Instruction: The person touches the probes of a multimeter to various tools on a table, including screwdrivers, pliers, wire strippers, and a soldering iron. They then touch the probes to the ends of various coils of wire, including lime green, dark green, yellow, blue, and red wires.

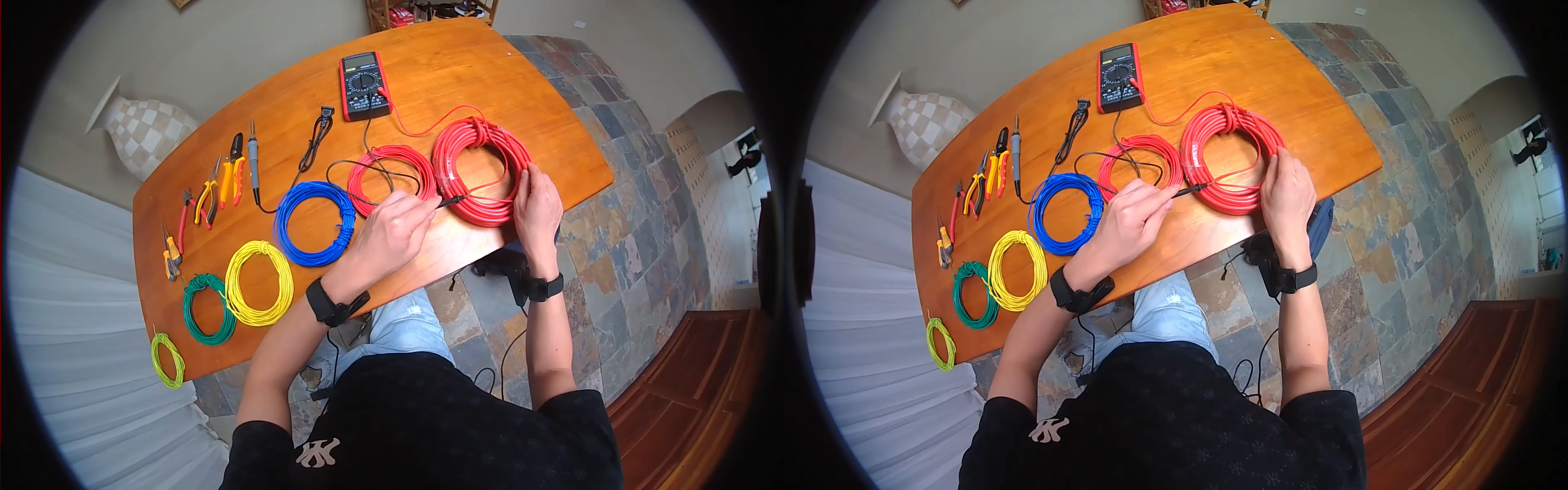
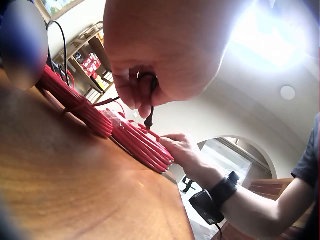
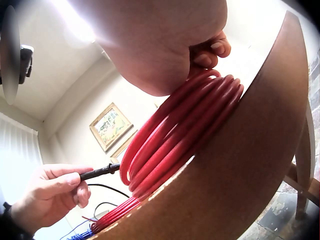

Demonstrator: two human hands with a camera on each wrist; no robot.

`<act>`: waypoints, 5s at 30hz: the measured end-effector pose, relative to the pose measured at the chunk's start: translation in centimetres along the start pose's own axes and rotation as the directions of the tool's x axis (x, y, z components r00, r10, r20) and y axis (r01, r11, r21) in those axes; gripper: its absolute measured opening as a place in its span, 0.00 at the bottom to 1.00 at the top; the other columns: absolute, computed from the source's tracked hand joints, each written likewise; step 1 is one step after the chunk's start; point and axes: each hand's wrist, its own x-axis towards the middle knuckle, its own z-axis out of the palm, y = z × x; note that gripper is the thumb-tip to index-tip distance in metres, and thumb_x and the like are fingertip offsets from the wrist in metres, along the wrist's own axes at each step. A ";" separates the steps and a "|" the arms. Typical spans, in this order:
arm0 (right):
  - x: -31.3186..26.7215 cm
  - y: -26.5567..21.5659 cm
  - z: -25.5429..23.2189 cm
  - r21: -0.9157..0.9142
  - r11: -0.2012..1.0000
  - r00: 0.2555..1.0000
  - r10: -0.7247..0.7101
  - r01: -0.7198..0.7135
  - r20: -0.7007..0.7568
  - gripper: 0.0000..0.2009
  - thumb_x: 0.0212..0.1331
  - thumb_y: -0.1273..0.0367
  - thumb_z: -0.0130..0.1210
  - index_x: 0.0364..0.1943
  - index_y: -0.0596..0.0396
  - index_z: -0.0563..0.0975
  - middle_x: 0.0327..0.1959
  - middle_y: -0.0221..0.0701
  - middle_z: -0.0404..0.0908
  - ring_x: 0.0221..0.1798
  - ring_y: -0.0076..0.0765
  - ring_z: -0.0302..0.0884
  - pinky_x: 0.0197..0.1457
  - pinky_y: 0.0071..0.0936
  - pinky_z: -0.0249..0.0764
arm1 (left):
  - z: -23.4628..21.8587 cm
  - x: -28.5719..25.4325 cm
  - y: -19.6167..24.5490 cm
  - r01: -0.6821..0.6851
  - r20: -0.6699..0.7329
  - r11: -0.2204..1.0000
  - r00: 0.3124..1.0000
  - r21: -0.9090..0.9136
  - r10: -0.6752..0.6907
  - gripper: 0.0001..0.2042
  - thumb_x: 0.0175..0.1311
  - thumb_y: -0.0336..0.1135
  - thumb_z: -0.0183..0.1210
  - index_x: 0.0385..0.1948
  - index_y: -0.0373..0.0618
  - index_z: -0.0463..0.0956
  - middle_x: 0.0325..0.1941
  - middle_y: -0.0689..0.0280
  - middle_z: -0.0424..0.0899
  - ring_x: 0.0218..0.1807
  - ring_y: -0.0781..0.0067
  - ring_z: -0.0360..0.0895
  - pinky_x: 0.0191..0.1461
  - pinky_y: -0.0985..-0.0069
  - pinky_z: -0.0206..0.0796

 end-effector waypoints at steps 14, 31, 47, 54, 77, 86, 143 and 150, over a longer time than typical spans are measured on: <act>10.4 -6.1 -5.1 0.669 0.742 0.989 0.059 0.046 -0.133 0.13 0.64 0.72 0.50 0.50 0.57 0.79 0.30 0.35 0.82 0.31 0.21 0.76 0.37 0.21 0.72 | -6.1 -2.1 2.2 0.153 -0.116 0.982 0.979 -0.108 -0.166 0.12 0.62 0.22 0.56 0.47 0.33 0.79 0.31 0.59 0.82 0.32 0.69 0.78 0.39 0.76 0.68; 15.0 -21.4 21.3 -0.039 0.998 0.891 0.068 -0.057 0.449 0.35 0.37 0.46 0.70 0.45 0.61 0.80 0.48 0.47 0.81 0.51 0.48 0.81 0.53 0.39 0.78 | -14.1 -14.8 8.5 0.408 -0.230 0.569 0.632 -0.714 -0.740 0.12 0.68 0.30 0.55 0.50 0.39 0.79 0.35 0.64 0.85 0.37 0.79 0.80 0.42 0.82 0.70; 16.5 -22.8 17.9 0.375 0.770 0.736 0.175 -0.517 0.654 0.16 0.44 0.66 0.68 0.36 0.61 0.79 0.28 0.31 0.81 0.26 0.30 0.78 0.27 0.31 0.74 | -13.5 -13.5 5.9 0.240 -0.323 0.696 0.753 -0.677 -0.573 0.12 0.68 0.29 0.54 0.49 0.34 0.78 0.32 0.59 0.84 0.34 0.68 0.82 0.39 0.75 0.72; 27.0 -29.1 9.6 0.526 0.827 0.880 -0.084 -0.200 0.467 0.21 0.41 0.57 0.74 0.28 0.63 0.81 0.25 0.29 0.78 0.25 0.26 0.73 0.29 0.29 0.71 | -17.0 -14.3 7.6 0.092 -0.394 0.674 0.750 -0.733 -0.531 0.13 0.67 0.30 0.55 0.50 0.36 0.78 0.35 0.59 0.85 0.37 0.76 0.82 0.41 0.77 0.71; -8.8 -79.5 19.8 0.595 0.770 0.498 -0.433 -0.229 0.751 0.25 0.36 0.63 0.72 0.39 0.66 0.79 0.35 0.38 0.82 0.35 0.39 0.82 0.38 0.36 0.77 | -38.0 -43.7 22.4 0.455 -0.988 0.884 -0.150 -0.108 -0.043 0.14 0.69 0.28 0.53 0.52 0.32 0.76 0.30 0.67 0.80 0.33 0.80 0.74 0.40 0.82 0.67; -11.6 -77.4 26.1 0.467 0.878 0.422 -0.388 -0.100 0.819 0.23 0.38 0.64 0.72 0.40 0.64 0.80 0.38 0.39 0.83 0.42 0.37 0.83 0.42 0.34 0.78 | -38.4 -43.4 19.5 0.514 -0.966 0.819 -0.159 -0.256 -0.202 0.13 0.68 0.27 0.54 0.51 0.34 0.78 0.31 0.66 0.82 0.35 0.81 0.75 0.40 0.83 0.68; -21.0 -43.4 -1.2 0.043 -0.195 0.184 -0.800 -0.980 0.571 0.14 0.70 0.67 0.47 0.51 0.64 0.72 0.51 0.52 0.79 0.52 0.47 0.81 0.51 0.35 0.80 | -31.7 -46.3 5.7 0.783 -0.852 0.601 0.200 -0.158 -0.484 0.15 0.70 0.32 0.53 0.52 0.34 0.76 0.39 0.66 0.86 0.39 0.81 0.78 0.46 0.82 0.69; -19.5 -44.8 1.3 -0.033 -0.192 0.147 -0.840 -0.981 0.522 0.11 0.71 0.68 0.40 0.46 0.61 0.70 0.40 0.53 0.82 0.25 0.40 0.80 0.30 0.25 0.74 | -44.4 -43.9 6.5 0.703 -0.884 0.652 0.070 -0.285 -0.462 0.14 0.69 0.30 0.52 0.50 0.30 0.76 0.39 0.62 0.86 0.37 0.80 0.79 0.47 0.81 0.71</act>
